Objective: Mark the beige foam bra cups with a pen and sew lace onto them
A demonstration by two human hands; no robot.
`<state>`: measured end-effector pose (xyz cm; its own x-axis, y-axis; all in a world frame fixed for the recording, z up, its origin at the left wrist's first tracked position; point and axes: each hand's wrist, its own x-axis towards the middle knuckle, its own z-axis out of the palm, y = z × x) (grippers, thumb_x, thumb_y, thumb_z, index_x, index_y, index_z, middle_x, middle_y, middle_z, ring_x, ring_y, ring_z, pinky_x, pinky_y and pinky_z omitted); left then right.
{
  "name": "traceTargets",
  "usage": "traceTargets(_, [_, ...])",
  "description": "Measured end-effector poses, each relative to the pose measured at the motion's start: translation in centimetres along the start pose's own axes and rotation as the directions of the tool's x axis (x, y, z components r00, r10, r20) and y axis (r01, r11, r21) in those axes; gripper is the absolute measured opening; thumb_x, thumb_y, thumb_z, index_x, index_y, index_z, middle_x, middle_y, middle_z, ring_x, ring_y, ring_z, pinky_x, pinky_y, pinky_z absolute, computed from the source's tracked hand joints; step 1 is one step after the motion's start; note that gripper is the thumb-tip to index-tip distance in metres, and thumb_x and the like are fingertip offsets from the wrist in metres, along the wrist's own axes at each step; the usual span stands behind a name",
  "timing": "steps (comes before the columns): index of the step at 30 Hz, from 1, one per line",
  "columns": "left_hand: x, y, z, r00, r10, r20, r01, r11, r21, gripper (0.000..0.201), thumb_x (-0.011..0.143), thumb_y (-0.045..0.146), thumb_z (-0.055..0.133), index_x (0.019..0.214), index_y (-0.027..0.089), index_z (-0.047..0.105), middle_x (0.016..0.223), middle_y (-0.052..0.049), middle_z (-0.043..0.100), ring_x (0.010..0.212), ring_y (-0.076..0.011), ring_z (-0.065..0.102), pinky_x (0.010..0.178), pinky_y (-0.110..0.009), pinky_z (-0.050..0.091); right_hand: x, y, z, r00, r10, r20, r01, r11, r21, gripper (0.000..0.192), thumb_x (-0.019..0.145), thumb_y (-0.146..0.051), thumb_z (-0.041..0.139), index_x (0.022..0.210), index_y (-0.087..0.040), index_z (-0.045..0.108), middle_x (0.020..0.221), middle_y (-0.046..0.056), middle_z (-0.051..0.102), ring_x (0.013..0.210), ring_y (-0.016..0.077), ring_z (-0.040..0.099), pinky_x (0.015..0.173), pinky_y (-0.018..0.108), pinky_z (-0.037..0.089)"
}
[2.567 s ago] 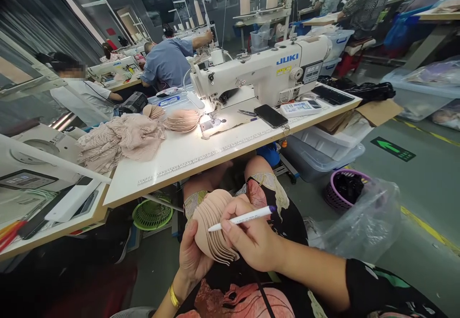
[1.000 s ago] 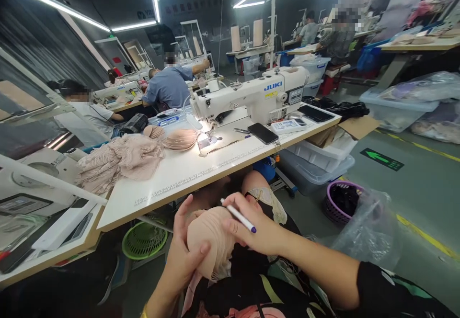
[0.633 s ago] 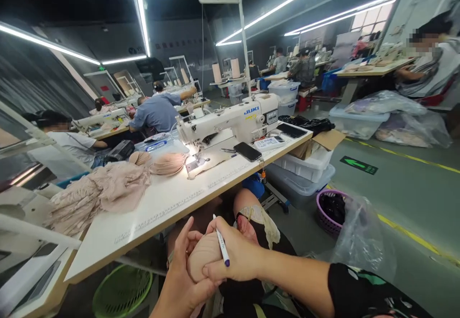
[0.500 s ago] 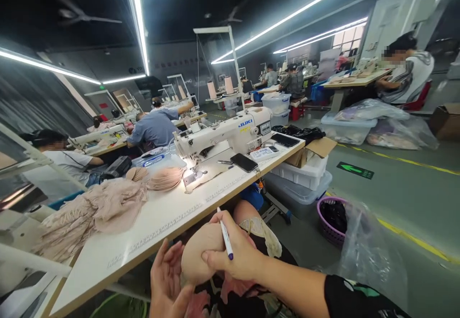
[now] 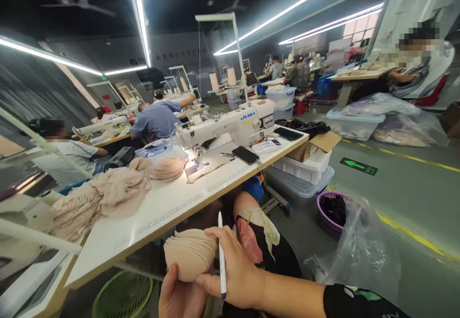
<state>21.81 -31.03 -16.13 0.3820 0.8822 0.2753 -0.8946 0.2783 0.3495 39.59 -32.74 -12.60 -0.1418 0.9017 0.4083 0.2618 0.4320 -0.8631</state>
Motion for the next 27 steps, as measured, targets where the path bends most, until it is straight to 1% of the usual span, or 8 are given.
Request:
traceTargets(6, [0.1,-0.1,3.0,0.994,-0.081,0.073,0.085,0.995,-0.059,0.05,0.111,0.027,0.028,0.146,0.036,0.062,0.142,-0.002,0.071,0.142,-0.0208,0.057,0.122,-0.036,0.04,-0.5,0.0,-1.2,0.999,0.009,0.037,-0.009,1.0,-0.017,0.083,0.083,-0.043,0.081,0.15,-0.023,0.036,0.145,0.015,0.054,0.134,0.0332,0.054,0.115,0.045,0.045])
traceTargets(9, [-0.2,0.3,2.5,0.986,-0.106,0.132,0.112,0.993,-0.039,0.052,0.11,0.025,0.027,0.151,0.035,0.057,0.145,-0.003,0.069,0.144,-0.021,0.055,0.122,-0.038,0.041,-0.5,0.2,-1.4,0.997,-0.012,0.081,0.012,1.0,0.012,0.083,0.088,-0.048,0.079,0.153,-0.024,0.033,0.148,0.016,0.053,0.136,0.0322,0.053,0.117,0.047,0.044])
traceTargets(13, [-1.1,0.8,1.2,0.977,-0.13,0.169,0.135,0.991,-0.015,0.051,0.109,0.03,0.032,0.157,0.038,0.047,0.153,-0.002,0.062,0.149,-0.0228,0.049,0.126,-0.044,0.035,-0.6,0.7,-1.8,1.0,-0.002,0.01,0.001,0.995,0.104,0.068,0.097,-0.046,0.069,0.153,-0.027,0.033,0.152,0.015,0.051,0.143,0.0311,0.048,0.12,0.049,0.04])
traceTargets(15, [-1.5,0.9,0.7,0.973,-0.14,0.182,0.147,0.989,-0.03,0.052,0.108,0.033,0.034,0.158,0.038,0.046,0.154,-0.002,0.061,0.15,-0.0228,0.047,0.127,-0.044,0.032,-0.5,0.7,-2.3,0.999,0.033,-0.012,-0.03,0.978,0.208,0.061,0.102,-0.048,0.061,0.153,-0.03,0.033,0.15,0.014,0.053,0.138,0.0294,0.053,0.115,0.048,0.045])
traceTargets(18, [-2.3,1.2,0.3,0.977,-0.139,0.165,0.146,0.989,-0.03,0.053,0.107,0.029,0.034,0.158,0.036,0.046,0.152,-0.004,0.062,0.149,-0.0228,0.048,0.126,-0.043,0.034,-0.1,0.2,-3.4,0.994,0.105,-0.015,-0.095,0.947,0.306,0.048,0.108,-0.055,0.045,0.149,-0.031,0.043,0.128,0.01,0.064,0.113,0.0265,0.065,0.099,0.045,0.053])
traceTargets(20, [-2.7,1.4,0.0,0.983,-0.132,0.125,0.134,0.991,-0.009,0.052,0.106,0.029,0.037,0.157,0.036,0.048,0.148,-0.004,0.066,0.146,-0.0235,0.053,0.125,-0.044,0.037,0.3,-0.1,-4.2,0.988,0.142,-0.055,-0.118,0.944,0.307,0.045,0.109,-0.057,0.039,0.139,-0.028,0.056,0.11,0.008,0.065,0.099,0.0243,0.064,0.091,0.042,0.053])
traceTargets(23, [-3.3,1.9,-0.5,0.987,-0.144,0.067,0.143,0.99,0.016,0.049,0.105,0.036,0.043,0.153,0.039,0.053,0.141,-0.002,0.071,0.14,-0.0245,0.059,0.122,-0.046,0.042,0.8,-0.2,-5.0,0.976,0.191,-0.104,-0.142,0.922,0.359,0.039,0.109,-0.054,0.045,0.127,-0.025,0.064,0.09,0.003,0.063,0.084,0.02,0.059,0.081,0.036,0.05])
traceTargets(27, [-4.1,2.5,-1.6,0.981,-0.186,-0.053,0.19,0.978,0.086,0.052,0.1,0.041,0.052,0.151,0.037,0.056,0.14,-0.004,0.072,0.136,-0.0298,0.062,0.12,-0.05,0.045,1.3,-0.1,-4.8,0.95,0.309,-0.036,-0.22,0.75,0.624,0.028,0.103,-0.05,0.063,0.105,-0.022,0.061,0.07,-0.003,0.062,0.062,0.0134,0.054,0.063,0.027,0.046])
